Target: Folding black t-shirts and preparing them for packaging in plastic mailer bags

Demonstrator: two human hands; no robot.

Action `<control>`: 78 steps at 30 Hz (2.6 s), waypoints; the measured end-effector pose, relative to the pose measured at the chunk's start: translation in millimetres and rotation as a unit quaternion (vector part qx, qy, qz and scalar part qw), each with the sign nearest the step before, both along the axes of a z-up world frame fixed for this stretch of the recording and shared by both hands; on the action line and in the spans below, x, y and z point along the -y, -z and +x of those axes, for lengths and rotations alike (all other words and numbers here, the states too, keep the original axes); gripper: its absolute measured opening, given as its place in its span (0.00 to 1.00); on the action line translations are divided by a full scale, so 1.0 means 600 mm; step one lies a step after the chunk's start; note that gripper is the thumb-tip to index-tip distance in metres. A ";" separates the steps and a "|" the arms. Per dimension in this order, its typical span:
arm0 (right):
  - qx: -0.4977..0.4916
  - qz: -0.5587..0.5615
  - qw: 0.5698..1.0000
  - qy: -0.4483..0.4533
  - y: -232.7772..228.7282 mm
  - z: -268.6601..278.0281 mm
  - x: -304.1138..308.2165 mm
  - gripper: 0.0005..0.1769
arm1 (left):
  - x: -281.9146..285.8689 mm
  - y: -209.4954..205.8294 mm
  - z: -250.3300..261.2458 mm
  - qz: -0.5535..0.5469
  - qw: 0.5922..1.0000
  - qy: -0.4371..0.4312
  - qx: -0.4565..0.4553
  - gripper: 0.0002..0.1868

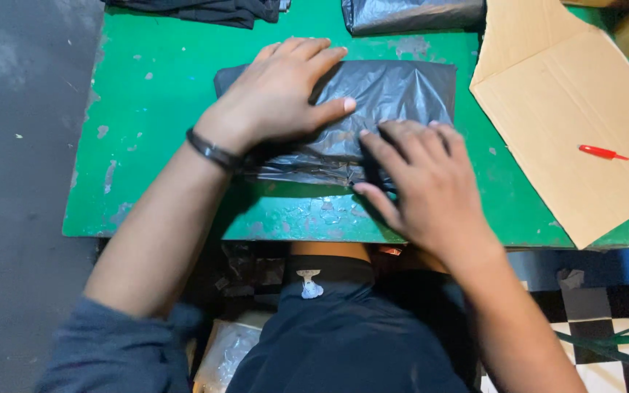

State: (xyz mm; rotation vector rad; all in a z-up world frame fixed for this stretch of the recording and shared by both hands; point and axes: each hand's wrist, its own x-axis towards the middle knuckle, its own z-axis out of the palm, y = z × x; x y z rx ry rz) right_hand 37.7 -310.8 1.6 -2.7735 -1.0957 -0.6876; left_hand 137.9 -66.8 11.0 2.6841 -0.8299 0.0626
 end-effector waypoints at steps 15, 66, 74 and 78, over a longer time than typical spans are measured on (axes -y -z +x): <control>-0.085 -0.052 0.995 -0.024 0.027 0.068 0.034 0.35 | -0.005 -0.003 0.029 -0.040 0.976 -0.044 -0.209 0.25; -0.031 0.134 0.983 0.122 -0.020 0.110 -0.084 0.29 | 0.094 0.042 -0.115 0.031 0.917 -0.356 0.177 0.37; -0.091 0.126 0.965 0.213 0.063 0.117 -0.076 0.34 | 0.079 0.095 -0.125 0.006 0.908 -0.405 0.109 0.44; -0.099 0.137 0.965 0.200 0.065 0.113 -0.071 0.33 | 0.078 0.101 -0.129 0.009 0.906 -0.403 0.129 0.42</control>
